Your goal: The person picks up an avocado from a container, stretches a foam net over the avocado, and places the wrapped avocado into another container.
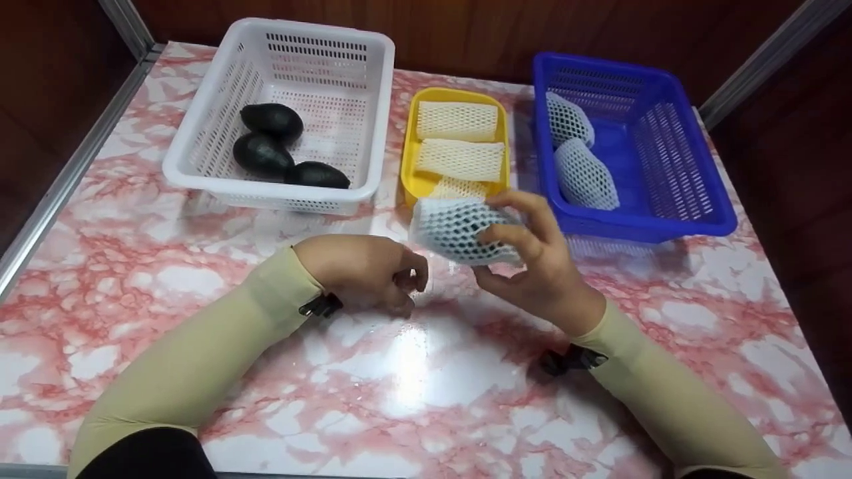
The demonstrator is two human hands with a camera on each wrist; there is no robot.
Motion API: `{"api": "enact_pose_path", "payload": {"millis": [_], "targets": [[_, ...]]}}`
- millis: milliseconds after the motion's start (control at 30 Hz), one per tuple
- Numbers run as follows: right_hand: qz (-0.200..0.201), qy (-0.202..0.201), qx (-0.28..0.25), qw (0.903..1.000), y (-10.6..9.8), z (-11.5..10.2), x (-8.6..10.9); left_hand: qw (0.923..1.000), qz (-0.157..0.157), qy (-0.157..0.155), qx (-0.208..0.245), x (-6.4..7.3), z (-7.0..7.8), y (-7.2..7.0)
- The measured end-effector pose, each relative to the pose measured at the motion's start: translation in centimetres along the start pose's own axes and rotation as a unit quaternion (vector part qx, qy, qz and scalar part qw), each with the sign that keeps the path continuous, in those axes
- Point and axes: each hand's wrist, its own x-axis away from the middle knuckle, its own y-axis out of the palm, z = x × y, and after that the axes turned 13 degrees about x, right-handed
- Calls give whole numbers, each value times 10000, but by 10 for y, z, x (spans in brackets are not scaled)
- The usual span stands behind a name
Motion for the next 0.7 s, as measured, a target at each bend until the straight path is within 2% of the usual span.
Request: {"api": "enact_pose_path", "payload": {"millis": [33,100,167,267,367,500,567,700], "targets": [[47,154,22,9999,-2,2,-3,9996,12,66,-287,0,-1,-1],[165,524,-16,9985,-8,7,-9,9990,-51,216,-390,-3,-2,-2],[253,1062,-116,9940,-18,13,-17,9981,-103,382,-476,-5,-3,-2],[336,2090,-366,9767,-35,24,-30,9977,-176,473,-453,-7,-4,-2],[250,2992,-413,9530,-54,43,-43,9980,-224,433,-393,-8,-4,-3],[-37,3929,-78,9196,-75,77,-62,9982,-236,393,-392,-8,-3,-3],[-278,4406,305,8967,-87,96,-70,9981,-230,403,-416,-8,-3,-4],[-963,5253,843,8412,-110,140,-84,9980,-202,431,-408,-7,-4,-5]]}}
